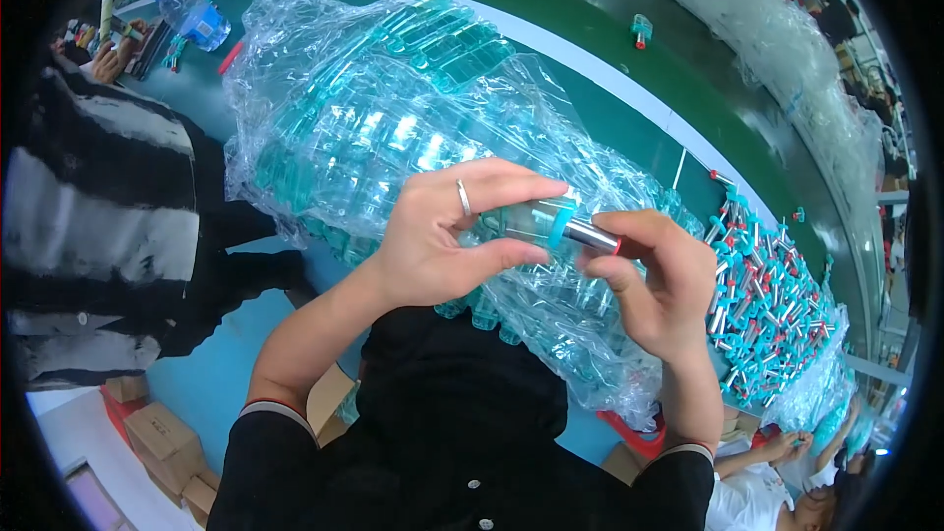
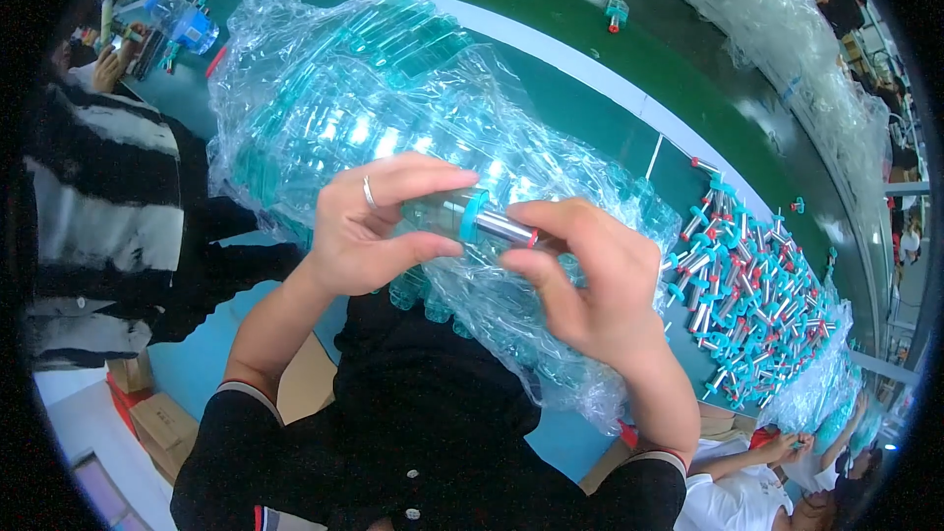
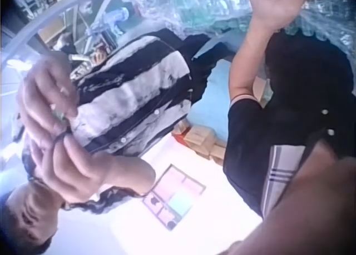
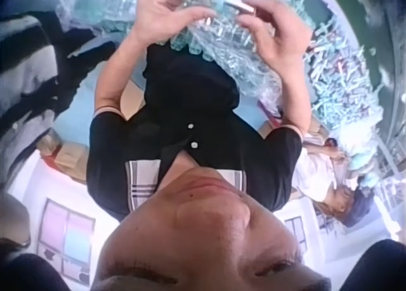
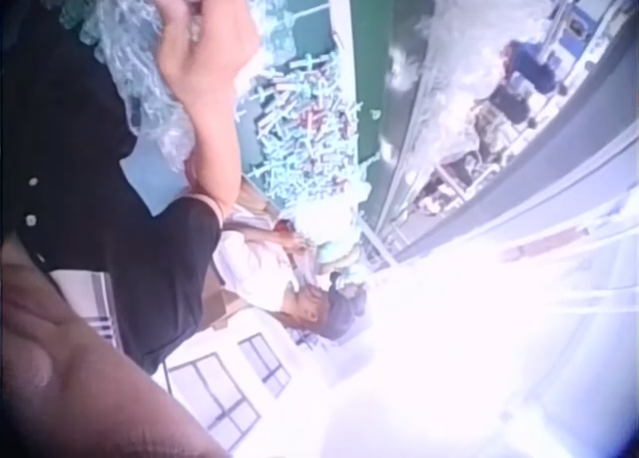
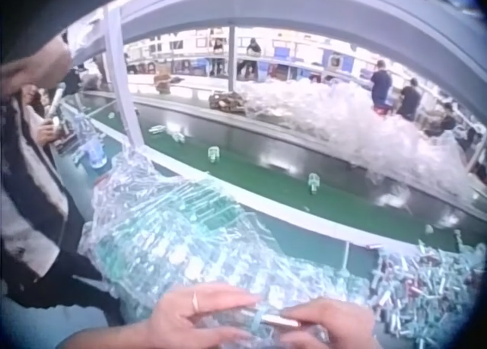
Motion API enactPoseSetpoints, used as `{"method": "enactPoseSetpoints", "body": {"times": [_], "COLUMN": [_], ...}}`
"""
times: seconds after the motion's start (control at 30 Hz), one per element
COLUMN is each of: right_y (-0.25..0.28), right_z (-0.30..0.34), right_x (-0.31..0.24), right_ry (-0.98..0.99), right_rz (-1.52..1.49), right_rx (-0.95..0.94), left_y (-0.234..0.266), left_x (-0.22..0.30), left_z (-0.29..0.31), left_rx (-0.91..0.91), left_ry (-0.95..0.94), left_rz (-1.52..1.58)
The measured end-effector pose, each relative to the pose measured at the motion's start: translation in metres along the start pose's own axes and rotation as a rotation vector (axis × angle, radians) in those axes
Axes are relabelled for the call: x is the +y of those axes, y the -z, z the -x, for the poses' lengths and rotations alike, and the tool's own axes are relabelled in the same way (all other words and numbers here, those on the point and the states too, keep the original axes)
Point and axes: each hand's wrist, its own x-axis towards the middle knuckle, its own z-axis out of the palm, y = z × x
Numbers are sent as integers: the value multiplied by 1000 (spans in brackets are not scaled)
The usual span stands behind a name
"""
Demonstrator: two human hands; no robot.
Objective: The person assembles small electronic components by hand, inserting metal pins into plastic housings at a factory workstation.
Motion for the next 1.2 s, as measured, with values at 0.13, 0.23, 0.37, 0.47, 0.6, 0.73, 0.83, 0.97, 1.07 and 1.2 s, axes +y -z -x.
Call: {"method": "enactPoseSetpoints", "body": {"times": [0.13,0.23,0.37,0.47,0.6,0.73,0.83,0.97,1.07,1.2], "right_y": [9,11,4,0,-2,-2,-2,-4,-6,-9], "right_z": [-1,-1,3,4,5,6,5,6,7,9], "right_x": [1,8,12,9,11,10,10,12,13,12], "right_ry": [-335,-387,-338,-309,-318,-336,-364,-364,-368,-374], "right_rz": [-760,-914,-903,-862,-891,-875,-855,-895,-918,-909], "right_rx": [-126,-161,-137,-112,-114,-123,-134,-134,-131,-128], "left_y": [2,0,1,-1,-4,-4,-4,-5,-6,-6], "left_x": [5,3,4,3,-2,-1,-1,0,0,0], "left_z": [-2,-1,-2,-2,1,1,0,1,2,3], "left_rx": [-32,-38,-66,-69,-56,-72,-80,-93,-95,-104], "left_ry": [34,56,27,1,1,-6,-1,21,29,37], "left_rz": [21,115,0,-51,-41,-60,-68,-19,-16,-31]}}
